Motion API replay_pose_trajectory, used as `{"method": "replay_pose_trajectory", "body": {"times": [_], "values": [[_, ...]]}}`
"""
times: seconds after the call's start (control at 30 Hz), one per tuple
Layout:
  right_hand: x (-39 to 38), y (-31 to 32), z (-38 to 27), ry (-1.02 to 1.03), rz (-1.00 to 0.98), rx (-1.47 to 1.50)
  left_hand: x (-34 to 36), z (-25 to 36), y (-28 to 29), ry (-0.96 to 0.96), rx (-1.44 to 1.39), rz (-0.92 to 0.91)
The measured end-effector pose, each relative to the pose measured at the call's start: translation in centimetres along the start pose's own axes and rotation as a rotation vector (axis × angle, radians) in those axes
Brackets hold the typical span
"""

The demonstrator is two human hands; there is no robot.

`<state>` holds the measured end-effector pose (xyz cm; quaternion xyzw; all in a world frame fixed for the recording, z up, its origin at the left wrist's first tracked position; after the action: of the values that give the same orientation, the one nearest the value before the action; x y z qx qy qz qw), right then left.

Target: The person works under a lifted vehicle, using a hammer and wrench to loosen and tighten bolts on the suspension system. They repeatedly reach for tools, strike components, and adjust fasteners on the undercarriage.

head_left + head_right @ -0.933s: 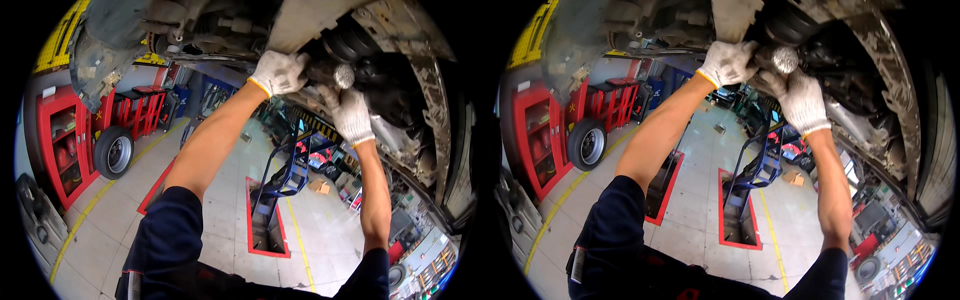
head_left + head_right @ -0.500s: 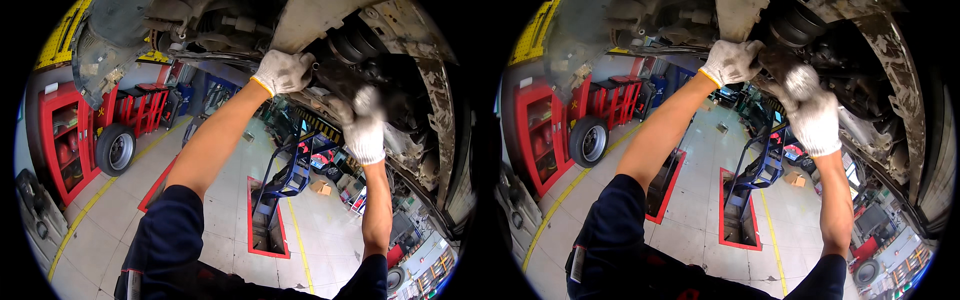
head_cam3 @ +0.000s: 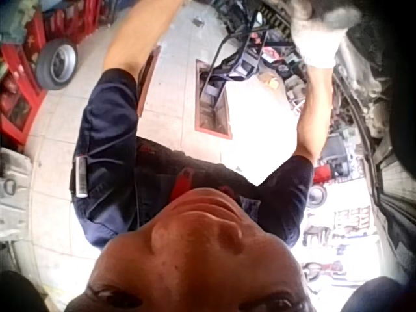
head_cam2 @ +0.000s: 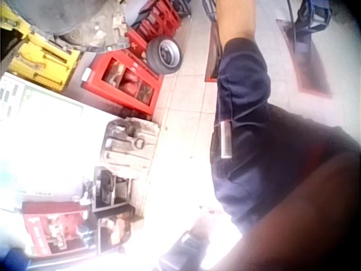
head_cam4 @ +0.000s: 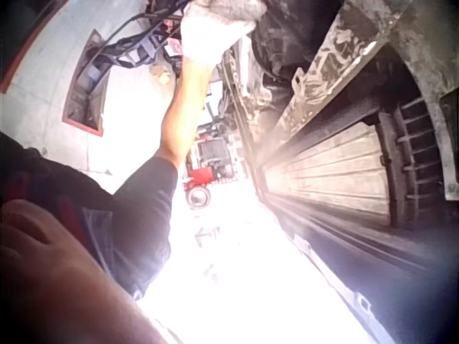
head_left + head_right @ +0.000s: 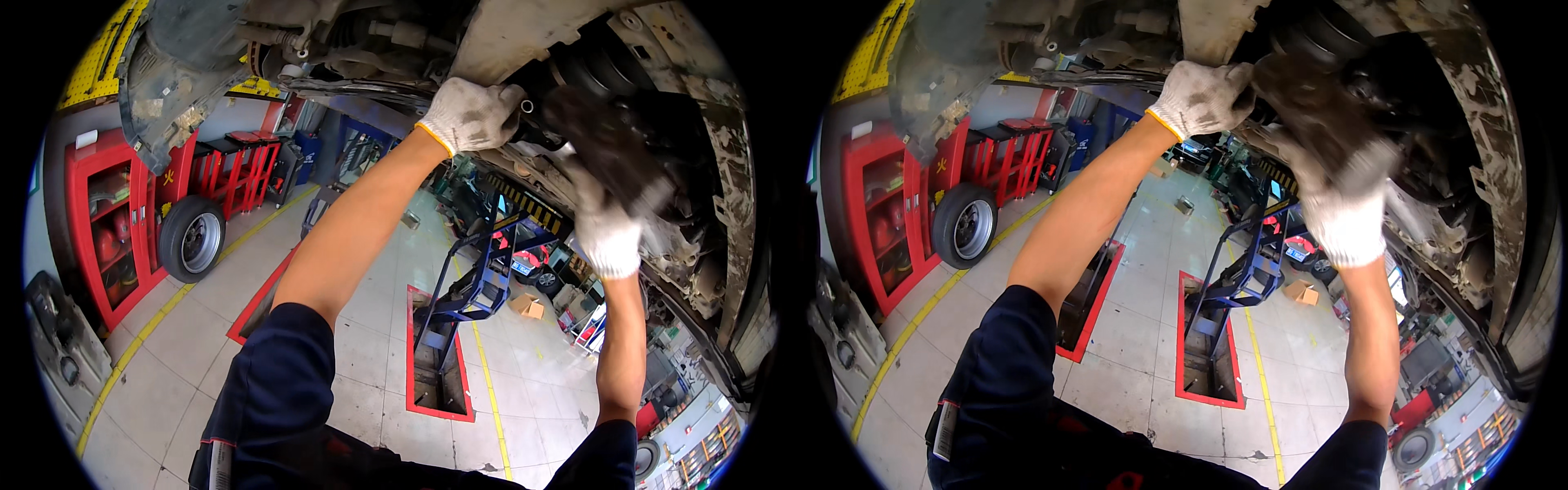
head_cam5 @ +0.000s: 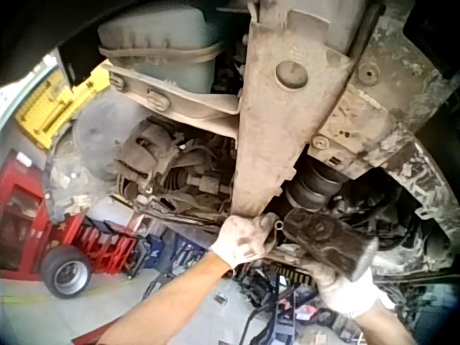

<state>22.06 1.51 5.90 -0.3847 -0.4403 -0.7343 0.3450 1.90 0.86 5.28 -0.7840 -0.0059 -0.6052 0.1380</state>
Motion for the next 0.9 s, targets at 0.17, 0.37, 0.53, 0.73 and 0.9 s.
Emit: {"method": "replay_pose_trajectory", "body": {"times": [0.17, 0.37, 0.53, 0.73, 0.9], "values": [[1.3, -0.1, -0.5, 0.066, -0.077, -0.276, 1.1, 0.4, 0.6, -0.079, 0.054, 0.006], [-0.4, -0.9, -0.7, -0.006, -0.001, 0.000, 0.2, 0.1, 0.4, -0.047, 0.022, -0.006], [0.7, -0.7, -1.1, -0.016, -0.016, -0.114, 1.0, 0.7, 1.1, -0.102, 0.083, 0.055], [-0.6, -0.5, -1.3, 0.199, 0.144, -0.109, 0.4, 0.7, 0.1, -0.039, -0.007, 0.040], [-0.2, -0.1, 0.0, -0.091, -0.038, -0.135, 0.4, 0.9, 1.2, -0.111, -0.006, 0.094]]}}
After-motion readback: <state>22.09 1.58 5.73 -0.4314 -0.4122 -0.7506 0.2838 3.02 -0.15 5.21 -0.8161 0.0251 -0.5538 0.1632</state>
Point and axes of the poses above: each hand's wrist, its own x-axis towards the middle knuckle, its own y-axis out of the back of the hand, z = x × y, the point moved 7 cm from there along x, towards the middle knuckle, and after that the axes turned 1 degree about -y, right-handed, at the moved point
